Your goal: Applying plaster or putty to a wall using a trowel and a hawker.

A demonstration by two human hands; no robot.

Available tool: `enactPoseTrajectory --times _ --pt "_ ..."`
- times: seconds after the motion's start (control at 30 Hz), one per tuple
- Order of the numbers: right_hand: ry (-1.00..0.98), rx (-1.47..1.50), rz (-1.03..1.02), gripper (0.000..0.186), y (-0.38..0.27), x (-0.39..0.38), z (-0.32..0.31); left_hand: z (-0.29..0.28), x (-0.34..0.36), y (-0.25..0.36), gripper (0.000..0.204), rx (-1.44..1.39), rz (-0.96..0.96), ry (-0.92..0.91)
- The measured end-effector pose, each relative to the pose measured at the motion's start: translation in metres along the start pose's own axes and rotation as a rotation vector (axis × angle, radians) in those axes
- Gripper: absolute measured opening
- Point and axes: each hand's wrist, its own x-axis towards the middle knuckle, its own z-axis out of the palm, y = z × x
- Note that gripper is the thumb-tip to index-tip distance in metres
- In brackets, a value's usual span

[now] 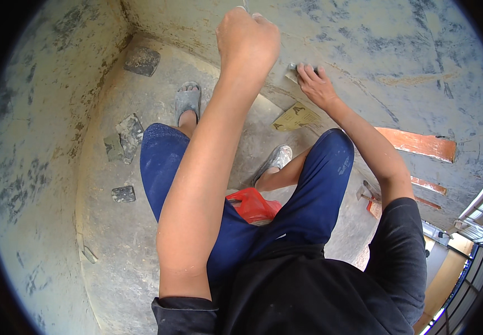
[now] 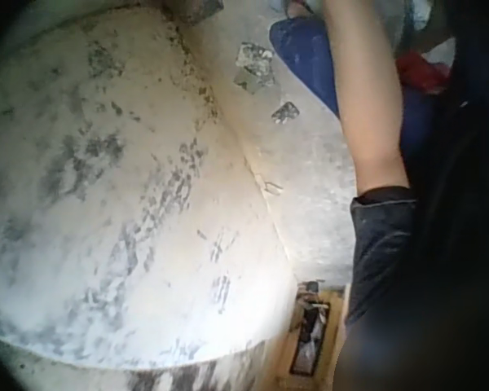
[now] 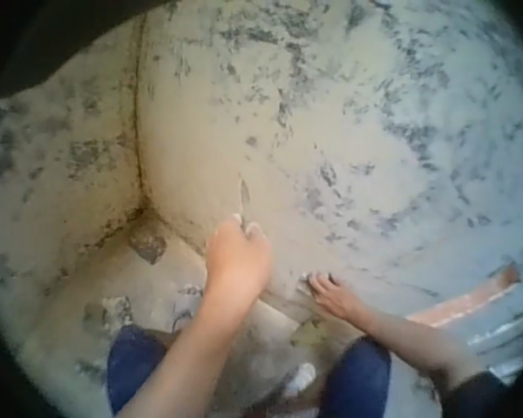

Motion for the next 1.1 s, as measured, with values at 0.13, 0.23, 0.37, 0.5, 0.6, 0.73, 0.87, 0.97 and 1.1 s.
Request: enactPoseTrajectory --times 0.13,0.23,0.37,0.5,0.6,0.73,0.87,0.97,1.1 --pt "0.109 -0.057 -0.034 0.030 0.011 -0.028 -0.005 -0.009 -0.007 0.010 0.029 -0.030 -0.101 0.004" --pt "0.113 -0.059 -0.019 0.030 0.011 -0.019 -0.005 -0.012 -0.005 0.009 0.028 -0.035 -0.098 0.000" --pt "0.010 0.069 0.004 0.030 -0.003 0.018 0.000 0.007 -0.006 0.006 0.025 0.072 0.008 -0.039" --pt "0.061 0.009 -0.018 0.028 0.001 0.001 -0.009 0.000 -0.003 0.005 0.025 0.063 -0.025 -0.032" --pt "0.183 -0.066 0.012 0.026 0.010 -0.021 -0.012 -0.009 -0.003 0.005 0.026 0.066 -0.045 -0.027" --pt "0.099 -0.083 0.008 0.029 0.004 0.001 -0.006 0.006 -0.008 0.008 0.028 0.011 0.006 0.062" --pt "0.089 -0.013 0.007 0.030 -0.002 0.014 -0.004 0.003 -0.013 0.016 0.028 -0.009 -0.052 -0.030" --pt "0.205 -0.056 0.022 0.026 0.003 -0.008 -0.006 -0.008 -0.006 0.004 0.026 0.096 -0.025 -0.022" --pt "0.168 -0.053 0.029 0.026 0.004 -0.001 -0.007 -0.003 -0.006 0.002 0.026 0.089 0.001 -0.014"
